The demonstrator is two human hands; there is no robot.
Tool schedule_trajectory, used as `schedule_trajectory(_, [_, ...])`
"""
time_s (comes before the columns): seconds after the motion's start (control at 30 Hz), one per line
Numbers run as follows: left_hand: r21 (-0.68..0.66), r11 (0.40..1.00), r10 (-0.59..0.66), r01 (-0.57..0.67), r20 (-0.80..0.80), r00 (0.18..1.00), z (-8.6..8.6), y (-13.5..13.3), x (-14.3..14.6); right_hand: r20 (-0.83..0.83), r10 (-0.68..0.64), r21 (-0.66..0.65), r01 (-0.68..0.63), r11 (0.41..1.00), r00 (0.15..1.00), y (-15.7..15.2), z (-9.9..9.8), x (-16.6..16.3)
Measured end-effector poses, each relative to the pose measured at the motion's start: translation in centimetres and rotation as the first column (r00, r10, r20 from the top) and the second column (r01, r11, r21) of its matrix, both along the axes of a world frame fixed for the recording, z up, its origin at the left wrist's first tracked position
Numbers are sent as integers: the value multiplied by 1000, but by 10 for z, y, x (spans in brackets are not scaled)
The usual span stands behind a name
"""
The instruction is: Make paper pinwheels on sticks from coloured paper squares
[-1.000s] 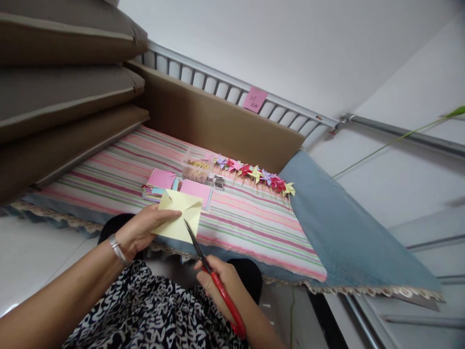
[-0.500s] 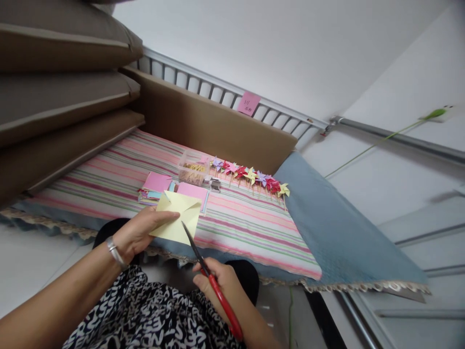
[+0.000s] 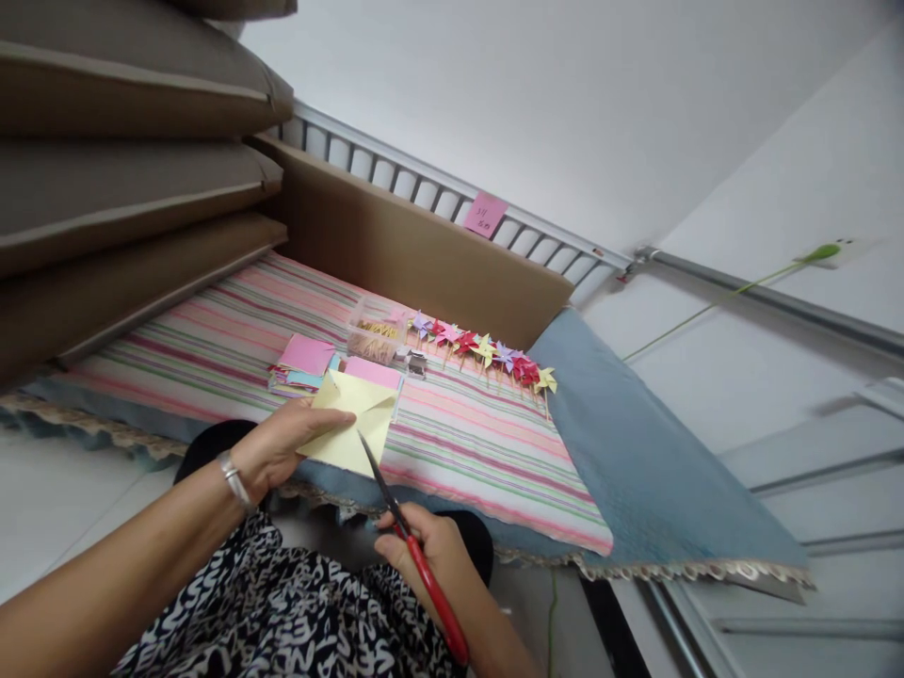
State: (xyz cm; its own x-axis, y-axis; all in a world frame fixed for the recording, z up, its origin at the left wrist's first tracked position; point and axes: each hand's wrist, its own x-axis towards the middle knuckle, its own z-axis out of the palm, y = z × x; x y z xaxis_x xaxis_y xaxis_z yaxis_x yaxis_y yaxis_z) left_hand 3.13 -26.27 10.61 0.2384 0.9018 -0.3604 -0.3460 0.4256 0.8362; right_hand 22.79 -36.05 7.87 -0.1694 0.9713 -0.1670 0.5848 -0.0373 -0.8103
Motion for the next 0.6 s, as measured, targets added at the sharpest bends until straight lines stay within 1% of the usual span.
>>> schedule_trajectory(0.17, [-6,1000,6,-7,-48,999,-1,0,0,31,16,57,-18,998,999,-1,-4,2])
schedule_trajectory(0.37, [25,1000,-17,18,-42,999,-2,0,2,104,33,47,-38,998,994,-1,-3,4])
schedule_trajectory(0.43, [23,1000,-17,18,-53,998,-2,3,1,121,78,50,-85,995,990,-3,-5,7])
schedule_trajectory(0.53, [39,999,7,-3,-92,996,-2,12,-7,120,182,59,-190,980,976,-9,-13,18])
schedule_trajectory(0.6, [38,999,-15,20,-135,991,-2,19,-15,136,188,48,-196,979,973,-10,-16,30])
